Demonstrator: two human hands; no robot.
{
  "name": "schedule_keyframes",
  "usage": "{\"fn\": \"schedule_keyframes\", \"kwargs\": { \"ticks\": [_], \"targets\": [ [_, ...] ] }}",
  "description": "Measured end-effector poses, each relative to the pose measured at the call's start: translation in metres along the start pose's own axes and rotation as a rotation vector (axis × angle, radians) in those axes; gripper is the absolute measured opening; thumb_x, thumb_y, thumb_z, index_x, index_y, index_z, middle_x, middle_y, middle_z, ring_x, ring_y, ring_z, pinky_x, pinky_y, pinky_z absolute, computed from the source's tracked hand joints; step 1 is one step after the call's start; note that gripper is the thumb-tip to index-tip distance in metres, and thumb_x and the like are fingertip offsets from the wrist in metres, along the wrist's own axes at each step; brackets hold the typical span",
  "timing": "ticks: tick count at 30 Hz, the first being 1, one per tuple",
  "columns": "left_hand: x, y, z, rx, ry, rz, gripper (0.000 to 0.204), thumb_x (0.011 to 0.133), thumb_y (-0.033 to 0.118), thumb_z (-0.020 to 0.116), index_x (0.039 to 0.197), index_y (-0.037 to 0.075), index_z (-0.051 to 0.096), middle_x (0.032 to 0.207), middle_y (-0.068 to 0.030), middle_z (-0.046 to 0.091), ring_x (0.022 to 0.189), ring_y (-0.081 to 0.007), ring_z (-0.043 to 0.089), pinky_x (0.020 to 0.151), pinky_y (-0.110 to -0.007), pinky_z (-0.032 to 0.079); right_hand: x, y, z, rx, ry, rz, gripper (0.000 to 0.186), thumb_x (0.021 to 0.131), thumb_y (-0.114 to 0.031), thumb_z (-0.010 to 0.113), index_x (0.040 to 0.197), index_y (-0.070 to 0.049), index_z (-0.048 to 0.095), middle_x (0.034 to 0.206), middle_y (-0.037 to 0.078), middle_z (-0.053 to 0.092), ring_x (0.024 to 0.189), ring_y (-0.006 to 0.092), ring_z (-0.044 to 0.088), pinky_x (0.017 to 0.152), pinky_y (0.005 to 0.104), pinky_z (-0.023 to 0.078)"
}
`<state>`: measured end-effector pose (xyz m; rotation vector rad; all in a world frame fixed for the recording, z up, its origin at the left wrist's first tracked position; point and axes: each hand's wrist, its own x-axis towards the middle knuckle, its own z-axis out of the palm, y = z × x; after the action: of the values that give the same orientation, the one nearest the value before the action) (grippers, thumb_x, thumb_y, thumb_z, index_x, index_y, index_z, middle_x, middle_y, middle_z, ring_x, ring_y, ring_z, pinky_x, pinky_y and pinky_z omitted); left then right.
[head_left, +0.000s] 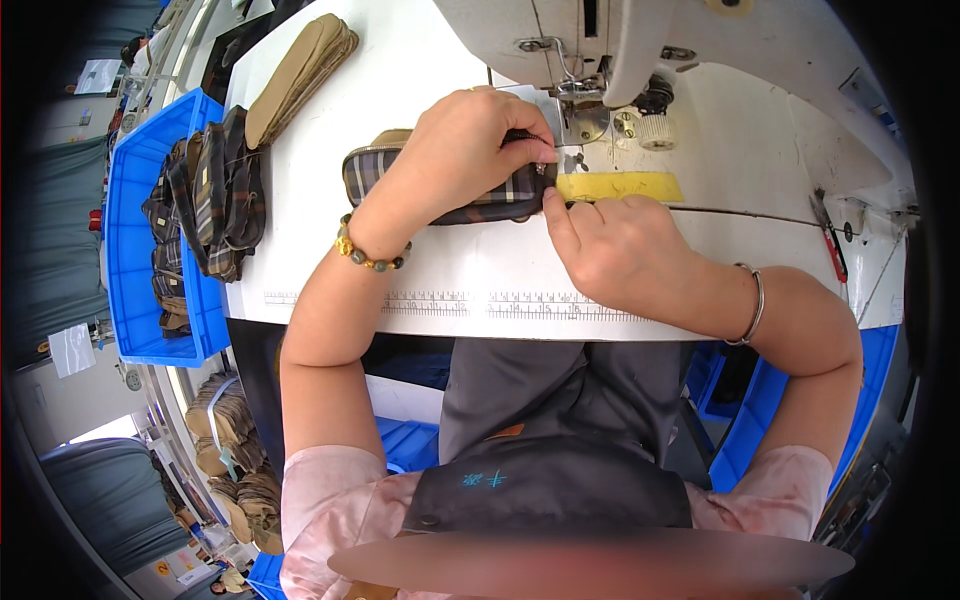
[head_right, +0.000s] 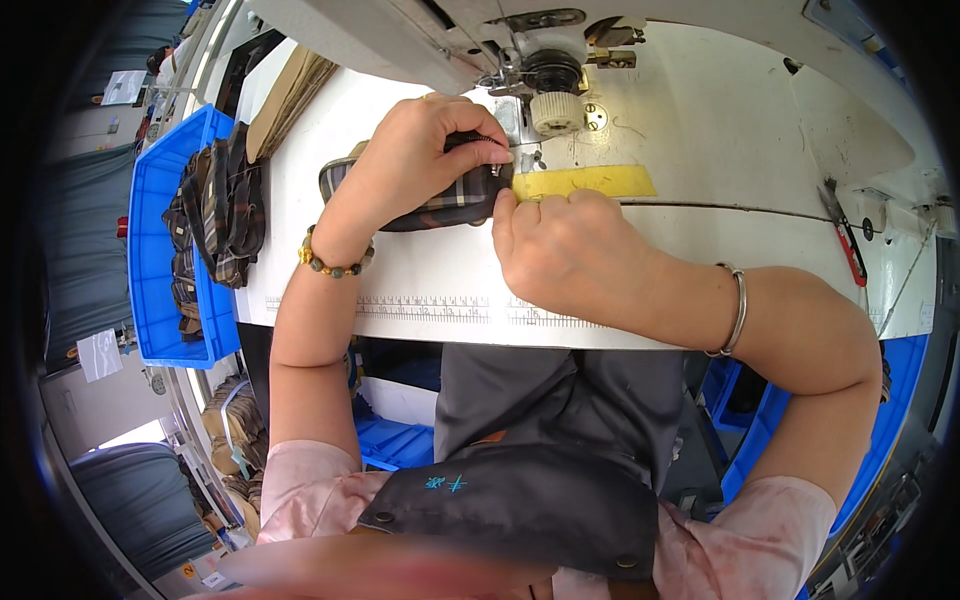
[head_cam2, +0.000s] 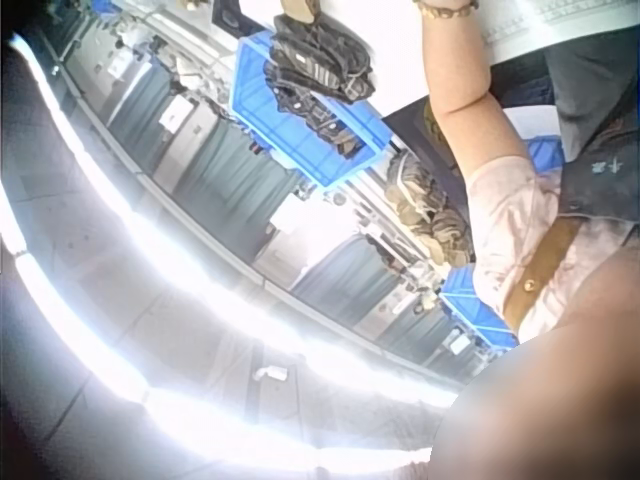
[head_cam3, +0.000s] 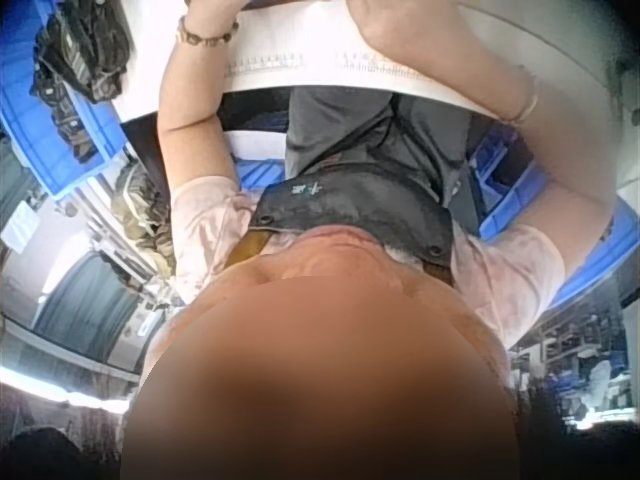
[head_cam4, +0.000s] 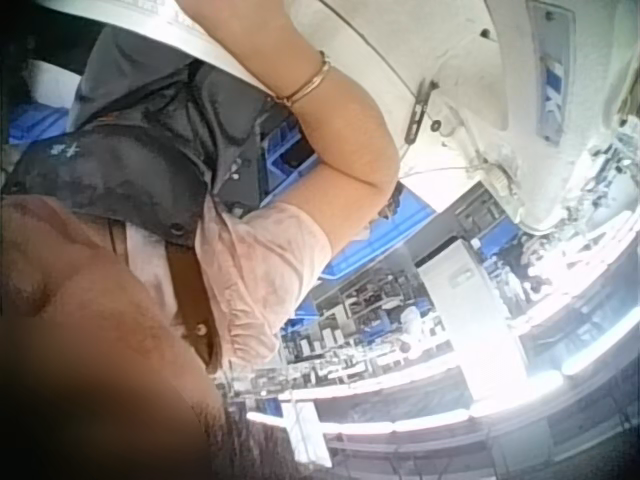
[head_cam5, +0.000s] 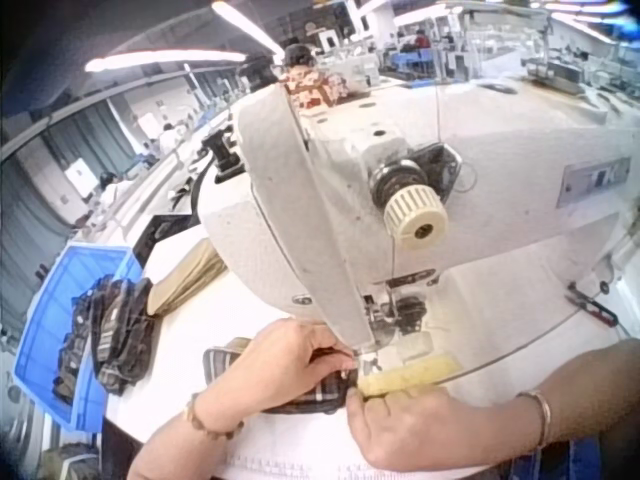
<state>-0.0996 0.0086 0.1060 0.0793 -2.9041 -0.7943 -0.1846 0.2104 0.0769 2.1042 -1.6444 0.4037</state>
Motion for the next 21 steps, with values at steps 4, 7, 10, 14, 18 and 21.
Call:
{"fn": "schedule_keyframes", "kwargs": {
  "ticks": [4,7,10,14,18,21],
  "targets": [
    [-0.0001,0.0028,0.0000,-0.003,-0.002,-0.045,0.012,0.083,0.011,0.078,0.090,0.002,0.075,0.082,-0.0108,0.073,0.073,-0.0242,0.068,0.069,-0.033,0.054,-0.0007,-0.0001,0.0009,0.006,-0.010,0.005,0.031,0.072,-0.010,0.067,0.097,0.008,0.073,0.058,0.000,0.055,0.049,0.0105,0.058,0.040,0.0252,0.042],
    [-0.0003,0.0036,-0.0004,0.004,0.001,-0.053,0.012,0.083,0.012,0.078,0.090,0.002,0.075,0.081,-0.0111,0.073,0.071,-0.0240,0.069,0.068,-0.032,0.054,0.0008,0.0005,0.0006,0.015,-0.004,0.006,0.032,0.072,-0.010,0.067,0.097,0.008,0.073,0.058,0.000,0.055,0.049,0.0107,0.058,0.040,0.0253,0.042],
    [-0.0004,0.0033,-0.0007,0.005,0.001,-0.059,0.013,0.083,0.013,0.079,0.090,0.002,0.075,0.081,-0.0115,0.073,0.069,-0.0240,0.069,0.066,-0.032,0.054,0.0020,0.0004,0.0003,0.034,-0.011,0.002,0.033,0.072,-0.010,0.067,0.097,0.009,0.072,0.058,0.000,0.056,0.049,0.0108,0.059,0.040,0.0257,0.042],
    [-0.0008,0.0032,0.0002,-0.017,0.003,-0.079,0.014,0.084,0.014,0.079,0.090,0.002,0.075,0.080,-0.0120,0.073,0.069,-0.0240,0.069,0.066,-0.032,0.054,0.0032,0.0003,-0.0006,0.033,-0.022,0.007,0.032,0.071,-0.010,0.067,0.097,0.009,0.073,0.057,0.001,0.056,0.049,0.0109,0.058,0.039,0.0261,0.042],
    [-0.0010,0.0038,0.0004,-0.016,0.004,-0.086,0.014,0.084,0.014,0.078,0.091,0.002,0.075,0.081,-0.0117,0.073,0.069,-0.0240,0.069,0.066,-0.032,0.054,0.0003,-0.0025,-0.0016,0.005,-0.098,0.013,0.042,0.073,-0.008,0.065,0.110,0.012,0.068,0.062,0.001,0.053,0.052,0.0135,0.057,0.045,0.0289,0.045],
    [-0.0010,0.0036,0.0001,-0.024,0.006,-0.093,0.014,0.085,0.014,0.078,0.091,0.003,0.075,0.082,-0.0121,0.073,0.070,-0.0239,0.069,0.067,-0.032,0.054,0.0016,-0.0025,-0.0016,0.014,-0.113,0.009,0.043,0.073,-0.007,0.065,0.111,0.013,0.067,0.061,0.002,0.053,0.052,0.0134,0.057,0.045,0.0288,0.044]
  ]
}}
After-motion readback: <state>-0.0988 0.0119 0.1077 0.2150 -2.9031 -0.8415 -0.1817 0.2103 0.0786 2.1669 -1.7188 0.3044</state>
